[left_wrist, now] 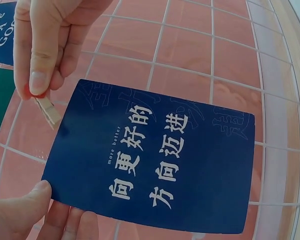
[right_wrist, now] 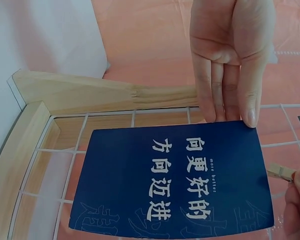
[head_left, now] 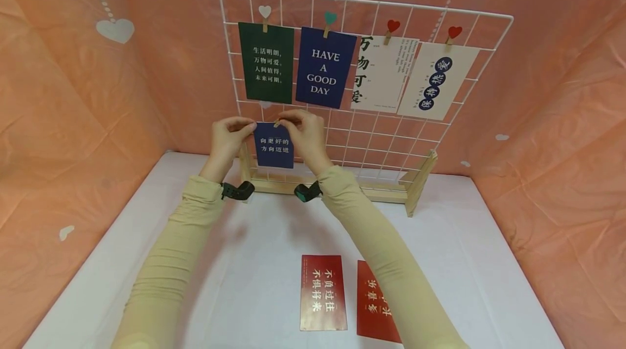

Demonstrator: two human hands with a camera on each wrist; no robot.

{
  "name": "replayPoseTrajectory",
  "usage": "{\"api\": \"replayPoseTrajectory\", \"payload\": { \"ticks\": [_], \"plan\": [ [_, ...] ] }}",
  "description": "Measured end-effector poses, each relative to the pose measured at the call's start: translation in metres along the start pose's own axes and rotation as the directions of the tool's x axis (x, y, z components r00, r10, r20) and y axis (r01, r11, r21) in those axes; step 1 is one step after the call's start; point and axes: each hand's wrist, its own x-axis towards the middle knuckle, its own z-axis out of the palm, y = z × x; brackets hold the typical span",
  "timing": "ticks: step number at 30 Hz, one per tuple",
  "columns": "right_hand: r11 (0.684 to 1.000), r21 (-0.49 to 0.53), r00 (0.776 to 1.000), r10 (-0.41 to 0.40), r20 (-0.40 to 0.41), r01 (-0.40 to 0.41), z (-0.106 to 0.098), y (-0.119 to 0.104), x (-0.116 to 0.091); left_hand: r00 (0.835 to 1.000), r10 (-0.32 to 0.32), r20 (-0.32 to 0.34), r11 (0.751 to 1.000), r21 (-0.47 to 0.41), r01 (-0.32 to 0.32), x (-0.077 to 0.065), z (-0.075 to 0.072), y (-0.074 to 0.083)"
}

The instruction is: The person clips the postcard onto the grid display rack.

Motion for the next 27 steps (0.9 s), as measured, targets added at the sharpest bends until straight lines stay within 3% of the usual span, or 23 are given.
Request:
{"api": "replayPoseTrajectory", "payload": {
  "ticks": [27],
  "plan": [
    [0.992, -0.124, 0.999, -0.035, 0.026, 0.038, 0.013, -0.004, 0.005, 1.0, -0.013, -0.007, 0.999, -0.035, 0.013, -0.003, 0.001, 0.007]
  ]
}}
